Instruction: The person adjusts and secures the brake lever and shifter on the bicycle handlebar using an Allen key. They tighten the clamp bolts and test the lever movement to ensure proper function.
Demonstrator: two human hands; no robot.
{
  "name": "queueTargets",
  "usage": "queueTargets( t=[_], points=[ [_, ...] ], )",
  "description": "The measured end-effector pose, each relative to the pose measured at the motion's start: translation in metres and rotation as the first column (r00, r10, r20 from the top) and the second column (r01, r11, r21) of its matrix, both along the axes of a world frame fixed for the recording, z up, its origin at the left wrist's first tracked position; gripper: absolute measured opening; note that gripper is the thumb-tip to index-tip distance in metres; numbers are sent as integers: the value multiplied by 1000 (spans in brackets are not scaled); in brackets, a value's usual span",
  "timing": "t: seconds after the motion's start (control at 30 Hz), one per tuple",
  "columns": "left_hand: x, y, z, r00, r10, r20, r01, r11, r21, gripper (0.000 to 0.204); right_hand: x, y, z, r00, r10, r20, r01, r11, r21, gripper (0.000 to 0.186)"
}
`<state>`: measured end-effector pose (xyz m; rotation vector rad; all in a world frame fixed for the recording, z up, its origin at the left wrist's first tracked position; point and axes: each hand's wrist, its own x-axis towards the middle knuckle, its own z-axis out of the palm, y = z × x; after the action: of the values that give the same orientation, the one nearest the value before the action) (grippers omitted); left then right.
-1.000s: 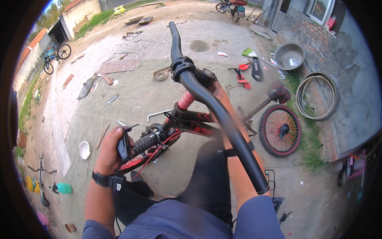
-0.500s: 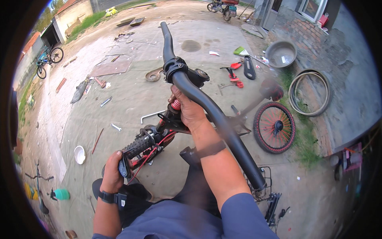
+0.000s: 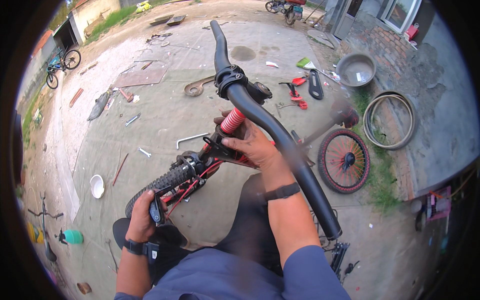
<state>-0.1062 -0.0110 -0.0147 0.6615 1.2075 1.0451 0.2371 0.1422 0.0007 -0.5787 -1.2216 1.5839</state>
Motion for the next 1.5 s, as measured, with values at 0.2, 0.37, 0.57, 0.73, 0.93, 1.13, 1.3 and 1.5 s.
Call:
queueTargets(
  t=[0.2,0.37,0.57,0.73,0.93,1.13,1.3,1.5],
  points=[
    [4,-2,1,1000,-11,16,12,1000,-7,30,14,2,8,990,64,123,-74,994,76,85],
    [2,-5,-3,1000,-14,16,14,1000,-5,29,9,2,3,990,17,137,-24,999,48,83],
    [5,-5,-1,1000,-11,5,11,1000,-13,31,-1,6,-5,981,-69,183,64,997,36,72],
    [3,-4,-6,999,0,-34,-1,1000,-12,33,-4,1,0,990,-81,113,81,997,5,69],
    [-4,-4,-16,996,70,-51,-72,997,-40,32,-3,4,-3,989,-35,144,46,996,-73,67],
    [-11,-5,-25,995,91,-46,-93,994,-55,33,-2,2,-8,987,-69,146,74,997,-30,61],
    [-10,-4,-24,994,100,-40,-101,994,-37,33,-7,6,-10,972,-129,198,122,991,47,57],
    [-10,-3,-26,994,109,-12,-109,993,-39,30,-8,9,-17,967,-173,189,164,984,64,56]
  ],
)
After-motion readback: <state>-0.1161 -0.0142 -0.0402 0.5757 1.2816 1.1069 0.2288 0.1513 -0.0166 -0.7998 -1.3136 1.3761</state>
